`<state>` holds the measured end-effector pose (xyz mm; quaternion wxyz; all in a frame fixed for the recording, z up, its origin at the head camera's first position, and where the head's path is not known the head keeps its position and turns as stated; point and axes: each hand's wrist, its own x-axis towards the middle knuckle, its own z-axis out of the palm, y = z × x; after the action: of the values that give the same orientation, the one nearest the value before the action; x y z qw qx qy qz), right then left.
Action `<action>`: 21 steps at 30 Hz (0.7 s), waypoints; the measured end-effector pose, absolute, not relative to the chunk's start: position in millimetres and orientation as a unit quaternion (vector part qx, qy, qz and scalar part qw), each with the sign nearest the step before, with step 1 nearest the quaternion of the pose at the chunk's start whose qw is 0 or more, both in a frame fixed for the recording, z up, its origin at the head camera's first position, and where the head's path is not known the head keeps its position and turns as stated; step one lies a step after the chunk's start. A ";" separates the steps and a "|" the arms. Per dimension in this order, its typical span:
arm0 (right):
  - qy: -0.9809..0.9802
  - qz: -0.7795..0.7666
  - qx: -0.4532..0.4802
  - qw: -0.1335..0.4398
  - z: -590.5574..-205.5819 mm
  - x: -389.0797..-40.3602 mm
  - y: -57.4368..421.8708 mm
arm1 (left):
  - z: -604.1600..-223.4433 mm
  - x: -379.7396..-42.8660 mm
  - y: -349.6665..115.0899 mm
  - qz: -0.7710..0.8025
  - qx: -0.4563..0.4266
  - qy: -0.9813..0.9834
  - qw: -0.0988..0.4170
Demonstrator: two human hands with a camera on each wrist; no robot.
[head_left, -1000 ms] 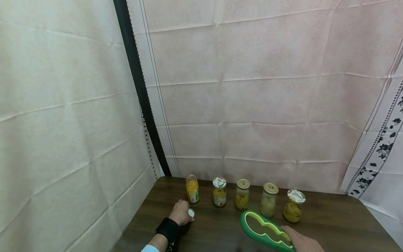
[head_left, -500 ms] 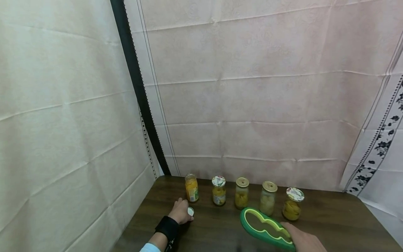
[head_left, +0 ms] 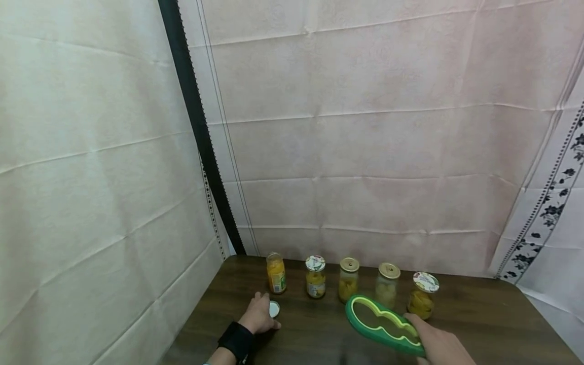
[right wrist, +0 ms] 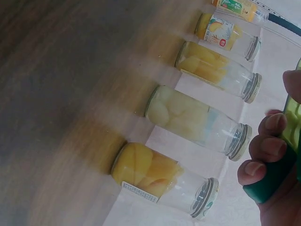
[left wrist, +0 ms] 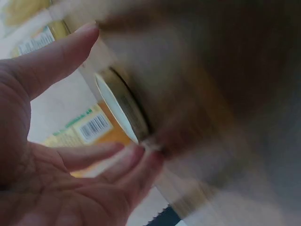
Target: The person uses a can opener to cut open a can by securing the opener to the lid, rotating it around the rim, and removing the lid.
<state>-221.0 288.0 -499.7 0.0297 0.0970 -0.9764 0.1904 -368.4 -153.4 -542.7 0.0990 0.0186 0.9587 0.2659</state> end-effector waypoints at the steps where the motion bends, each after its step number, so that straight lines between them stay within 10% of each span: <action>1: -0.976 0.189 0.100 0.035 -499.1 -221.5 288.3 | -542.2 -364.7 -153.0 0.272 0.017 0.957 0.098; 21: -0.978 0.195 0.043 0.054 -500.1 -220.1 276.6 | -528.7 -290.0 -144.8 0.287 0.080 0.950 0.090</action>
<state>-220.1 276.6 -500.1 0.0544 0.0434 -0.9784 0.1946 -290.0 -144.8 -528.7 0.0896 0.0804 0.9502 0.2874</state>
